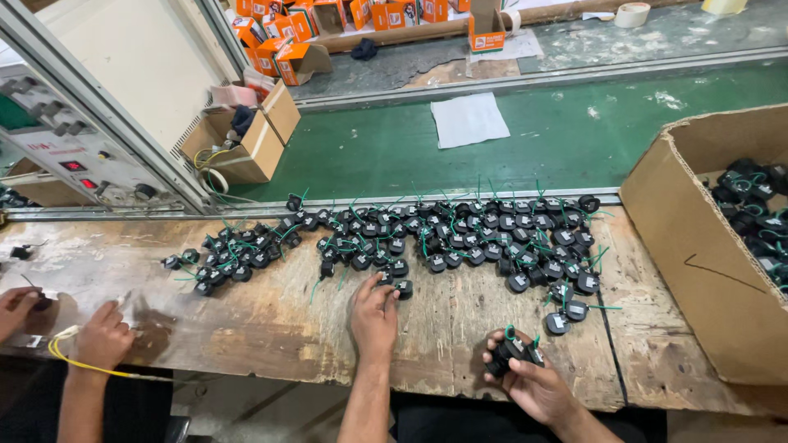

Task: The person picks up black power adapters with green cords from the workbench, wraps and gathers the cords around the adapters by hand, and places the bundled adapters into a large cardboard box beside the bench, working through the pile one item at a time.

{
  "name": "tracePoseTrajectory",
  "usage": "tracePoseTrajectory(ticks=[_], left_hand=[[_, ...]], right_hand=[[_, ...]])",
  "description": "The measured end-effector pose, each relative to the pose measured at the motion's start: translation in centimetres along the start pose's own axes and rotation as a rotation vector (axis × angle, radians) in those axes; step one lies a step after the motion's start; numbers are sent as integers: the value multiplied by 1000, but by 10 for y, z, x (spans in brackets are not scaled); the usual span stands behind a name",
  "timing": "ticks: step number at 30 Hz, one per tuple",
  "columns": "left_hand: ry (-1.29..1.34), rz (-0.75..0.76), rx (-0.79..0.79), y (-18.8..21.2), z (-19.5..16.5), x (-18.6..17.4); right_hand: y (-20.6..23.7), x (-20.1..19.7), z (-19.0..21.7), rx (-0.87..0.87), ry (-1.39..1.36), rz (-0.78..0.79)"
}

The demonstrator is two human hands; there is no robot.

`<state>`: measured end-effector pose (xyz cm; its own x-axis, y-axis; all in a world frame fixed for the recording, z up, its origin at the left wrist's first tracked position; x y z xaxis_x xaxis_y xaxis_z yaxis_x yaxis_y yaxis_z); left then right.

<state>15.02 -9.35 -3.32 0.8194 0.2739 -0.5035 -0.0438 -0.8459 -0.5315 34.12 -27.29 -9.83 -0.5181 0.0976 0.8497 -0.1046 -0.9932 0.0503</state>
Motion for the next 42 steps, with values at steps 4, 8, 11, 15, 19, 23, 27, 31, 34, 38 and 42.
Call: tracePoseTrajectory(ticks=[4,8,11,15,19,23,27,31,34,38,42], left_hand=[[264,-115,-42,13,-3,-4],[309,21,-21,28,-13,9],[163,213,45,38,-22,21],[191,330,248,43,-27,12],[244,412,445,49,-7,-19],[202,276,278,41,35,-45],[538,-43,-164,42,59,-49],[882,66,-143,61,12,-15],[733,231,423,80,-64,5],[692,256,341,82,-99,33],[819,280,310,90,-95,35]], right_hand=[[6,1,2,-21,-16,19],[6,2,1,-9,8,-7],[7,1,2,-3,34,-27],[8,-2,4,-5,41,-10],[6,-7,1,9,19,-26],[4,-5,-6,8,1,-11],[3,3,-6,-1,-14,-3],[-1,9,-5,13,3,-64],[-2,9,-7,44,62,-112],[1,9,0,31,66,-88],[4,5,6,9,60,-96]])
Point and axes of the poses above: each hand's wrist, its own y-axis away from the middle knuckle, its own x-axis out of the palm, z = x × y, the point moved 6 cm from there along -y, towards the middle knuckle, and after that the axes turned 6 degrees about -z, right-handed, at the moved point
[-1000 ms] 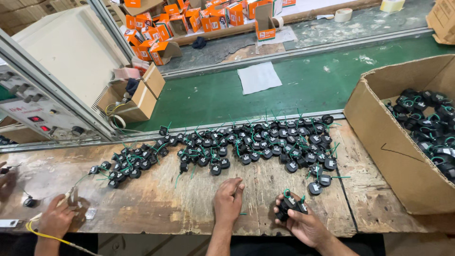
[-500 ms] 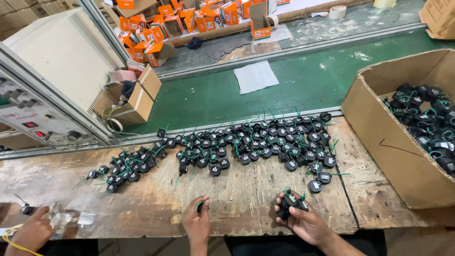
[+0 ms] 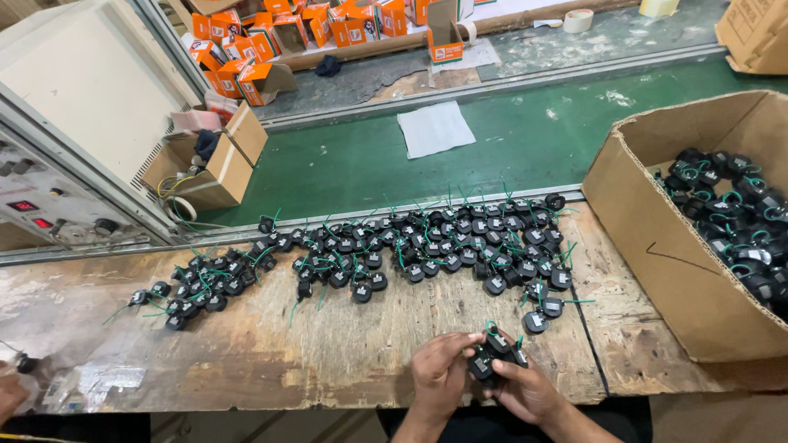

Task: The person picks up black power adapters with green cords from the workbench, wraps and gathers the cords around the adapters by hand, and places the bundled adapters into a large cardboard box beside the bench, working through the pile one item at a time.

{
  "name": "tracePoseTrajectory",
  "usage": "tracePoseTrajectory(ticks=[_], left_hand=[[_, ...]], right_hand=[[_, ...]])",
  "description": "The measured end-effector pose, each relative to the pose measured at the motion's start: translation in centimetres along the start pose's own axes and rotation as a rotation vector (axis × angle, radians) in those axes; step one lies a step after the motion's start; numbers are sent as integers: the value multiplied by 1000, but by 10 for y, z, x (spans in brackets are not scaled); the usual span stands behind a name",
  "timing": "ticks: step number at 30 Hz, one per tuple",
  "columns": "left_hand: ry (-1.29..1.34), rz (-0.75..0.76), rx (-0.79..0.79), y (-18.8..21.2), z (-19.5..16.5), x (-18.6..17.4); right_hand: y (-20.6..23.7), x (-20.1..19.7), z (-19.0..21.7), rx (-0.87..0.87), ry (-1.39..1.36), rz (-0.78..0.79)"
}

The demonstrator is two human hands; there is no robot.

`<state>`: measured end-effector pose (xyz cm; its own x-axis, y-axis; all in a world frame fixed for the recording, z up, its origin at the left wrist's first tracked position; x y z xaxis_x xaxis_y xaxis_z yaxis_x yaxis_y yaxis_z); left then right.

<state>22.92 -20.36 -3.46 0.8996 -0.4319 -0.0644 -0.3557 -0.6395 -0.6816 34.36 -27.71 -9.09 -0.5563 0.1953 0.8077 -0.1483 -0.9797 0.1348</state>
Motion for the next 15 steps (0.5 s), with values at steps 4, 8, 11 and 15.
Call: tracePoseTrajectory(ticks=[4,8,11,15], left_hand=[[19,79,58,21,9,-10],[352,-25,-407,42,45,-5],[486,-127,-550,49,57,0],[-263,-130,-106,17,40,-38]], right_hand=[[0,-5,0,-54,19,-78],[3,1,-6,-47,210,-5],[5,0,-6,-44,286,-17],[2,-3,-3,-43,134,-24]])
Point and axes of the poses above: each hand's wrist, its own y-axis away from the middle knuckle, its own x-axis out of the palm, z = x × y, the point moved 6 cm from there along -y, towards the middle knuckle, and after that the axes turned 6 degrees about -z, right-handed, at the moved point
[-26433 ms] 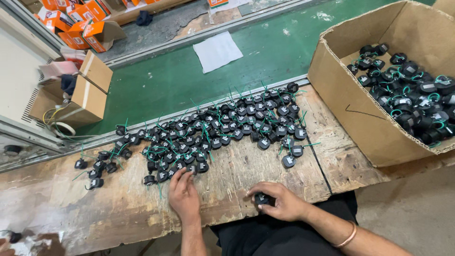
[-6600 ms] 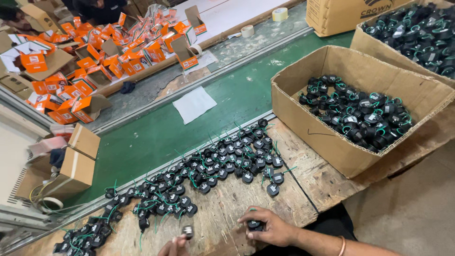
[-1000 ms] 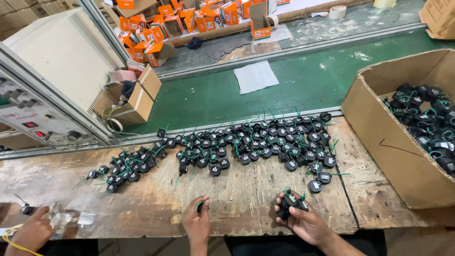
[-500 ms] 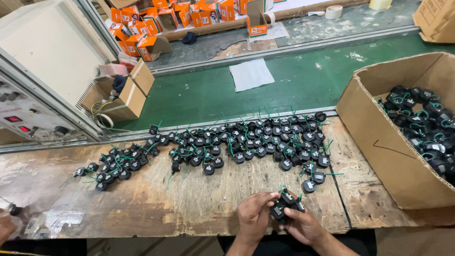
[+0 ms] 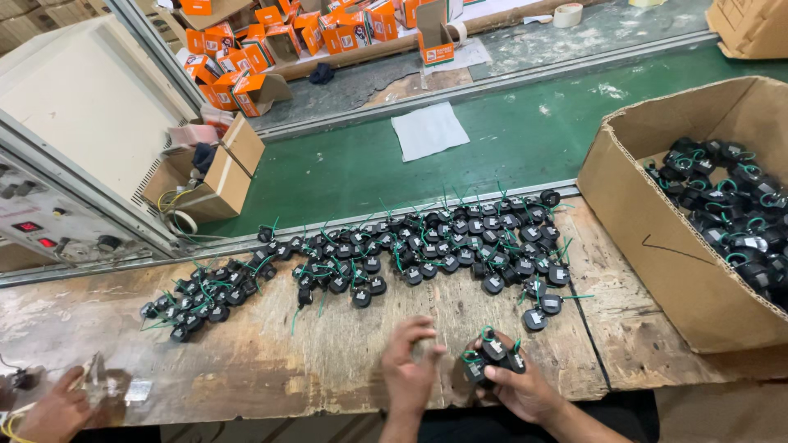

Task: The person picks up black power adapters with green cords from the workbench, wraps and gathers the cords around the adapters by hand, and places the bundled adapters into a large cardboard box beside the bench, working through the pile one item at a time.

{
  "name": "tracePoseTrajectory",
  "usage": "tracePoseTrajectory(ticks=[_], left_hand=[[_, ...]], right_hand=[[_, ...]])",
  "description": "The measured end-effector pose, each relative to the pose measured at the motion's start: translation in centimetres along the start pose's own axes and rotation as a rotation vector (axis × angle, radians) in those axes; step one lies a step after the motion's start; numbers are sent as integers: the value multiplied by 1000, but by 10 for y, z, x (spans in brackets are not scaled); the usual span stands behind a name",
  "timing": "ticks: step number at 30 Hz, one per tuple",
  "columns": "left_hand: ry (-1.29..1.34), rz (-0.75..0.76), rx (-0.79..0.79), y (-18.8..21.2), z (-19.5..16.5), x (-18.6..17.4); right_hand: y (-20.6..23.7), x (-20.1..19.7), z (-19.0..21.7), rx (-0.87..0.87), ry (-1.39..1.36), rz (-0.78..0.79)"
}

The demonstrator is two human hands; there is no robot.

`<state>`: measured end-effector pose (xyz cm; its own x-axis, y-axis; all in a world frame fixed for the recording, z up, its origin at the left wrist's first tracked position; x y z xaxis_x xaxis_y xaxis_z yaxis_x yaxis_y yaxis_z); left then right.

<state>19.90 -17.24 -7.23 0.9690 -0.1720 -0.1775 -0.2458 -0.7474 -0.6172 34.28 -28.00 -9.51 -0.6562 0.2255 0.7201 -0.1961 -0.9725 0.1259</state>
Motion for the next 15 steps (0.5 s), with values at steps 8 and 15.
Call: tracePoseTrajectory(ticks=[8,15], left_hand=[[-875,-128,133,-77,21,-62],[-583,-7,-398,-44,43,-50]], right_hand=[[-5,-2,-1,25,-226,30],[2,3,2,32,-224,109]])
Point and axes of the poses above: each hand's wrist, its own y-axis away from the middle knuckle, its own x-axis out of the palm, z = x × y, the point moved 6 cm from there along -y, towards the middle knuckle, and after that the axes turned 6 degrees about -z, right-handed, at the moved point
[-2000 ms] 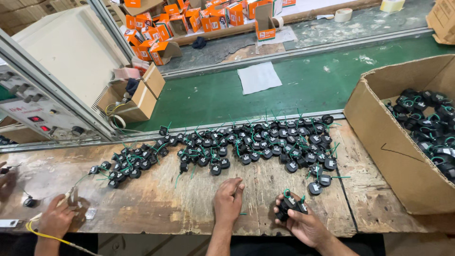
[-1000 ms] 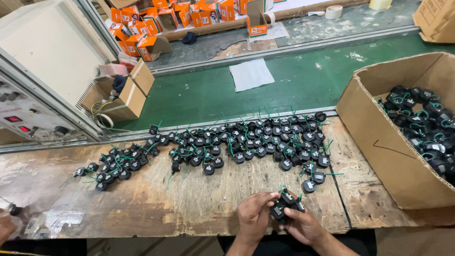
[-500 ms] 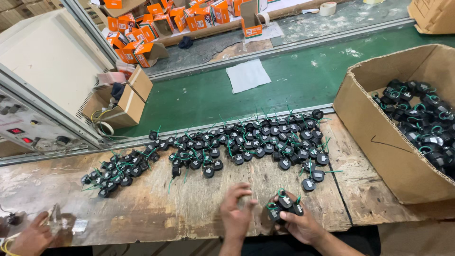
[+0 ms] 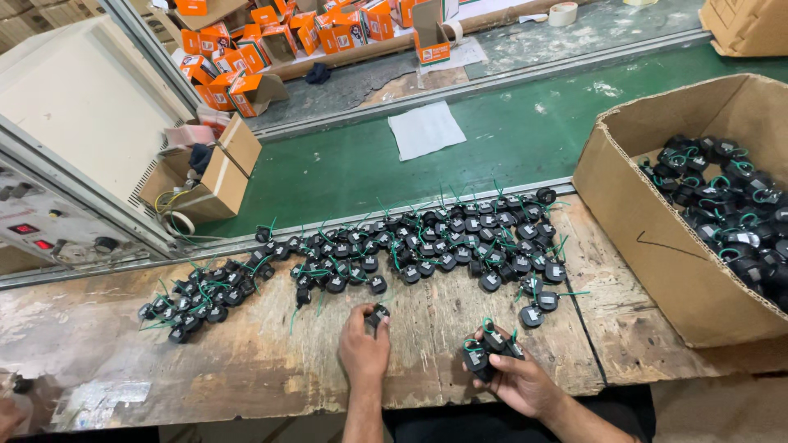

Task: The person picks up black power adapters with green cords from the workbench, wraps and gathers the cords around the adapters by hand, and places the bundled adapters into a large cardboard box beside the bench, working through the pile one item at a time.

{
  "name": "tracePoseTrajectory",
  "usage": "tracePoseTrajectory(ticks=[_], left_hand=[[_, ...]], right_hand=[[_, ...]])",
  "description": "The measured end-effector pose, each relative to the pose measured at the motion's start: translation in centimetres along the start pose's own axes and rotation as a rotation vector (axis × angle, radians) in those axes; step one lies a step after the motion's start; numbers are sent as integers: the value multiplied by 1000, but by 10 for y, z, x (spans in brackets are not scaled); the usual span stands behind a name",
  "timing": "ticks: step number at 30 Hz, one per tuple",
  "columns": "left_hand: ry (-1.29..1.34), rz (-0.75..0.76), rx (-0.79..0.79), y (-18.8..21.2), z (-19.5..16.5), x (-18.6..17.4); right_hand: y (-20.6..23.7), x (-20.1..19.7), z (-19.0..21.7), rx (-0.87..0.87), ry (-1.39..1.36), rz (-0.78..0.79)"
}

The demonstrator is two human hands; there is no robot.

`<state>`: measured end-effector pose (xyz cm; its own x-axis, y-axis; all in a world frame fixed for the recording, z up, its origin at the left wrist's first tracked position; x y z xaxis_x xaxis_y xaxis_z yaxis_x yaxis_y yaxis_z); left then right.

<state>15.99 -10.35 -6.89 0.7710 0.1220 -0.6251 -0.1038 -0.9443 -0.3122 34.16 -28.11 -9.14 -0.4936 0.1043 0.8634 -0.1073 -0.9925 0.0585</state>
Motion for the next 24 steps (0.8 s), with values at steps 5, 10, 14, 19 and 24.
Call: tracePoseTrajectory(ticks=[5,10,14,19,24], left_hand=[[223,34,435,9,-30,-9],[101,137,473,14,-35,-1],[111,79,395,13,-20,-1],[731,17,-25,29,6,7],[766,178,388,78,-63,25]], right_hand=[[2,-1,1,21,-16,-34],[3,-5,4,15,-35,-45],[2,-3,3,25,-80,-17],[-1,1,1,26,-114,-104],[-4,5,-1,27,-5,-114]])
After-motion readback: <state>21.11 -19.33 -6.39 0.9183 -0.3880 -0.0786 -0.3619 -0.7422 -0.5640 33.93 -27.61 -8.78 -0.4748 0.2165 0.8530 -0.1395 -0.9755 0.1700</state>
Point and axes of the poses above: each hand's wrist, its own y-axis away from the middle knuckle, its own x-axis out of the palm, z = x × y, the point moved 6 cm from there along -y, towards the middle knuckle, and after that the axes turned 6 degrees about -z, right-handed, at the moved point
